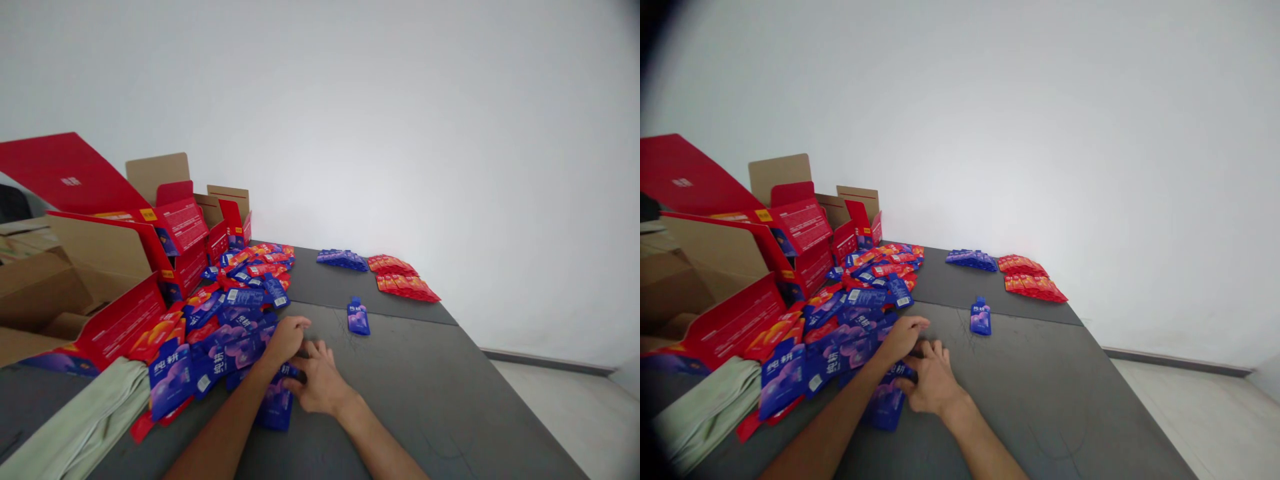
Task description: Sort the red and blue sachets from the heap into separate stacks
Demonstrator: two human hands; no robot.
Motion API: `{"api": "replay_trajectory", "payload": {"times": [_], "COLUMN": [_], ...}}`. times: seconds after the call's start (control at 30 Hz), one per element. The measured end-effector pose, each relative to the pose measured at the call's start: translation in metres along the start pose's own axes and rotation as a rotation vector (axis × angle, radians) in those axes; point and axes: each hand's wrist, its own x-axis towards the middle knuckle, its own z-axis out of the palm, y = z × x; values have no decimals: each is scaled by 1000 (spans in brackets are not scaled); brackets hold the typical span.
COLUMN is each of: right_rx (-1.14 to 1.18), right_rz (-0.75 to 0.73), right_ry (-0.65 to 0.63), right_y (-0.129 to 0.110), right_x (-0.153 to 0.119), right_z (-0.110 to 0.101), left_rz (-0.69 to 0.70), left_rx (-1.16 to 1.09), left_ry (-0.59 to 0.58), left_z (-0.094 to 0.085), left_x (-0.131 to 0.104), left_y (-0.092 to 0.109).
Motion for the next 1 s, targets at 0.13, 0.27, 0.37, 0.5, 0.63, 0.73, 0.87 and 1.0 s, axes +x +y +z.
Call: {"api": "replay_trajectory", "payload": {"times": [0.13,0.27,0.37,0.5,0.63,0.73,0.87,1.0], "right_rx": [-39,-55,-57,-35,-17,-10,2,8], "right_rz": [50,64,77,89,86,89,97,158], "right_ry": [-11,5,40,74,83,80,102,138], "right_y": [11,16,14,14,16,17,19,24], "right_x": [-5,-7,-8,-9,-10,-10,-9,-6], "right_z": [-7,-8,-4,0,1,1,-1,-5], "left_rz": [-18,-25,65,147,139,106,74,72], "left_rx": [-18,186,426,620,691,688,642,666], "left_ry": [-41,-136,-256,-359,-403,-421,-372,-260], "left_z": [0,-10,-23,-34,-36,-37,-37,-25], "left_x": [2,-4,-13,-23,-25,-25,-23,-19], "left_y": [-6,-4,6,21,30,30,21,11]}}
